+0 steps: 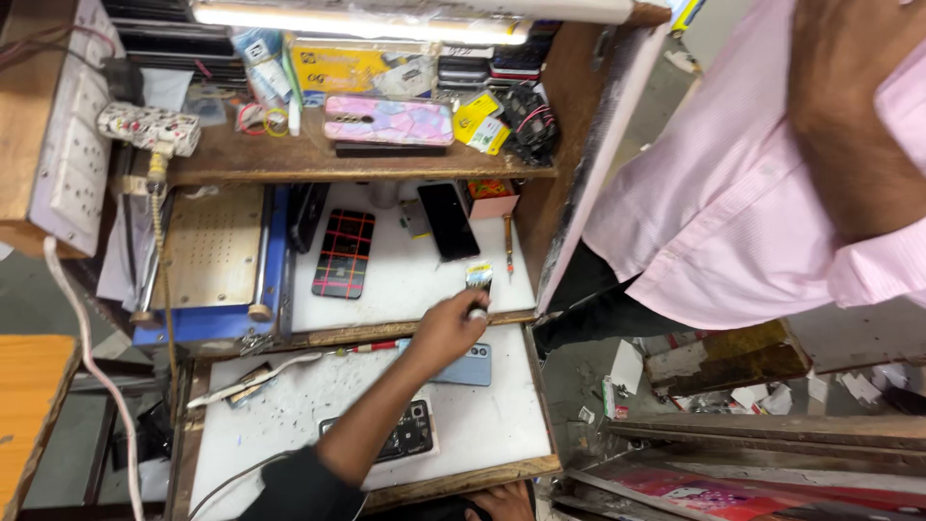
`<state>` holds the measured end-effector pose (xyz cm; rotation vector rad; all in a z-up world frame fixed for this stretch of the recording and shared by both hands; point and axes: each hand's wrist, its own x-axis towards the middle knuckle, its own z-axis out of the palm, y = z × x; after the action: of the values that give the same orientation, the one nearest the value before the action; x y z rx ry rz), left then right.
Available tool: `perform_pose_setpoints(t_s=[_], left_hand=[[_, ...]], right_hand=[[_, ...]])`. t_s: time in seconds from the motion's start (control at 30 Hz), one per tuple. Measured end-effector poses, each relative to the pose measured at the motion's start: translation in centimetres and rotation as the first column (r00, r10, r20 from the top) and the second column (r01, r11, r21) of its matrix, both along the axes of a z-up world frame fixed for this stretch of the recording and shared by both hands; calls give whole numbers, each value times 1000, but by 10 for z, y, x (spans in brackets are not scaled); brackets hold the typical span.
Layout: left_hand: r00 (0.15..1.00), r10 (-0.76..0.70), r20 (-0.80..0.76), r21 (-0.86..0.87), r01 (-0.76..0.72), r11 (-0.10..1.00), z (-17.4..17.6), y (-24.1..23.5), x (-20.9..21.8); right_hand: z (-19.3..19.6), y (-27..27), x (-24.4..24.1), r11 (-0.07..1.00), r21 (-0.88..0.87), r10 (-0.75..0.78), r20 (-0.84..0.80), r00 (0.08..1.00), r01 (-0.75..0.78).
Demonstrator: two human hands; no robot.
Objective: The person works on a disassembled smartphone, wiping the internal components with a cloth, then applying adhesive from a tube to the frame. The person handles a separate back cover, aligning it with the phone body, and continues applying adhesive along the edges.
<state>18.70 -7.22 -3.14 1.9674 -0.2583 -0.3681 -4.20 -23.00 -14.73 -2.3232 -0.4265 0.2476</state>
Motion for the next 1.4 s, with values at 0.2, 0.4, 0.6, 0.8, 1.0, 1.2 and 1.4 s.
perform_pose_setpoints(t_s=[0.2,0.4,0.6,0.8,1.0,1.2,1.4], left_hand=[[983,142,-119,-289,-172,942,-22,85,-166],[937,197,287,-187,-147,971,-51,95,-247],[955,253,-152,-325,-290,900,-22,161,-248],[945,-25,-325,-291,-75,954,-9,163,-239],[950,296,-94,-266,-311,913,-27,161,-243],[943,320,90,-349,-271,897,-40,175,-255],[987,160,-34,-254,-163,953,-28,179,-253]], right_hand=[[-21,1,-25,783,612,231,-454,861,112],[10,52,-21,425,656,251,-748,615,624],[72,65,-12,945,276,44,-638,769,176],[95,64,-8,814,501,330,17,944,-293],[73,69,-7,833,487,116,-618,778,262],[64,74,5,897,380,48,-594,803,227],[68,67,12,862,469,146,-594,791,193]])
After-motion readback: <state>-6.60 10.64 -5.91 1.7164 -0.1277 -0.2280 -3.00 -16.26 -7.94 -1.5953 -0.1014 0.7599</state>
